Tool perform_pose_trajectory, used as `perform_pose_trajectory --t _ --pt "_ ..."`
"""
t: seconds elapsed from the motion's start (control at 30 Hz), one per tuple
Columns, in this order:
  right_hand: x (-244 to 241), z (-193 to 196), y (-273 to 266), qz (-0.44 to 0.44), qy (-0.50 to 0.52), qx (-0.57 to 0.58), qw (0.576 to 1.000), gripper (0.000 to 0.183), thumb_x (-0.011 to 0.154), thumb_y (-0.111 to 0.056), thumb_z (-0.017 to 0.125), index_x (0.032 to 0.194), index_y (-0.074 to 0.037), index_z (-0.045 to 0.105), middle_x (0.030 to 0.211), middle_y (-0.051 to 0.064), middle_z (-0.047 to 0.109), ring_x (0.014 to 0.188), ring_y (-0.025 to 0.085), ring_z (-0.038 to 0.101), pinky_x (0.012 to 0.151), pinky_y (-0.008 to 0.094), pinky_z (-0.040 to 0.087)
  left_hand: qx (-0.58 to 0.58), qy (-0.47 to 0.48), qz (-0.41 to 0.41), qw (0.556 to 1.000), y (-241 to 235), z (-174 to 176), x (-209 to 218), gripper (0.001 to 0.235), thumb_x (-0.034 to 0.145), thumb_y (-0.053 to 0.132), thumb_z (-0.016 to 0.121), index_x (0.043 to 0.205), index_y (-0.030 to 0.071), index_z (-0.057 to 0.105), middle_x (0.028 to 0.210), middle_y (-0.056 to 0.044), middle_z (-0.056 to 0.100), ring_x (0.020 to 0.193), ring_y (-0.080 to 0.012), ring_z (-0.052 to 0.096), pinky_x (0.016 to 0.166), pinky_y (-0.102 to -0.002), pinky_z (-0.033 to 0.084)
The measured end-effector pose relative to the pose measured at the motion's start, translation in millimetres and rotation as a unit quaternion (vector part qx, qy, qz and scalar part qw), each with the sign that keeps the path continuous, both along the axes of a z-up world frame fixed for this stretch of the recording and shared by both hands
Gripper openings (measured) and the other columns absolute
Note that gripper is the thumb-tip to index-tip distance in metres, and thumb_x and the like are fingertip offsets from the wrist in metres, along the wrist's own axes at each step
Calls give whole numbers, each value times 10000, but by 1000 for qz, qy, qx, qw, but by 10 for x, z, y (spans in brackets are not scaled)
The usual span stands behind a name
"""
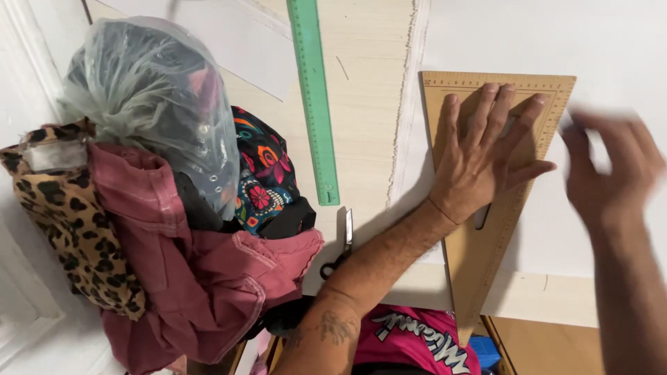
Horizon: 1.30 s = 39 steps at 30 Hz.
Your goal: Drawing lines on a large white sheet using a triangle ruler and a marker
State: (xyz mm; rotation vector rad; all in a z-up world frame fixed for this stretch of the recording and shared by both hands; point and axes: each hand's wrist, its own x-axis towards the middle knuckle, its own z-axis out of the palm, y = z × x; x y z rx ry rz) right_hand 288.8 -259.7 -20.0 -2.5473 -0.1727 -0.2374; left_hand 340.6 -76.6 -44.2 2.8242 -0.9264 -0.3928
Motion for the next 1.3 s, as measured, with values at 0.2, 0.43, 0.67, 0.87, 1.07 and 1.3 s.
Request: perform_pose_trajectory --t 0.2,0.43,0.67,0.87,1.07,1.3 --pt "1382 -333 543 257 27 36 965 235 1039 131 778 1273 108 774 1173 258 763 1013 355 714 878 436 612 4 -114 55 992 -71 -172 -120 996 854 1014 222 1578 337 318 1647 -82 471 1548 -224 405 1307 -586 281" --pt "1490 -328 653 235 94 46 966 171 1058 -8 862 1222 30 838 1173 203 764 1039 302 703 879 395 593 -33 -154 72 985 -49 -146 -100 977 851 1010 335 1518 303 426 1551 -44 588 1450 -240 565 1292 -547 456" --pt "1572 -322 783 235 128 88 960 151 1080 12 867 1226 42 843 1021 134 697 873 245 637 781 338 502 -120 -141 103 977 -58 -192 -115 879 824 897 379 1425 287 579 1483 -46 647 1401 -292 631 1284 -601 466" --pt "1533 -346 562 277 60 39 958 168 1050 48 769 1209 43 823 1064 176 707 890 322 673 838 419 556 -96 -128 83 984 -79 -252 -99 940 829 942 287 1485 301 490 1532 -88 574 1451 -276 531 1278 -584 449" --pt "1047 -261 -401 219 100 -16 970 192 1110 62 767 1291 29 824 1079 154 719 888 301 672 823 393 526 -232 -125 95 960 -40 -196 -79 830 830 826 548 1296 153 682 1353 -163 584 1320 -326 499 1257 -693 298" --pt "-370 -1330 -2600 -75 62 104 990 132 1419 65 568 1523 124 622 1466 293 618 1380 444 572 1234 542 429 -66 -147 60 985 -63 -314 -97 1155 795 1129 431 1582 291 317 1561 -102 507 1531 -286 355 1296 -669 191"
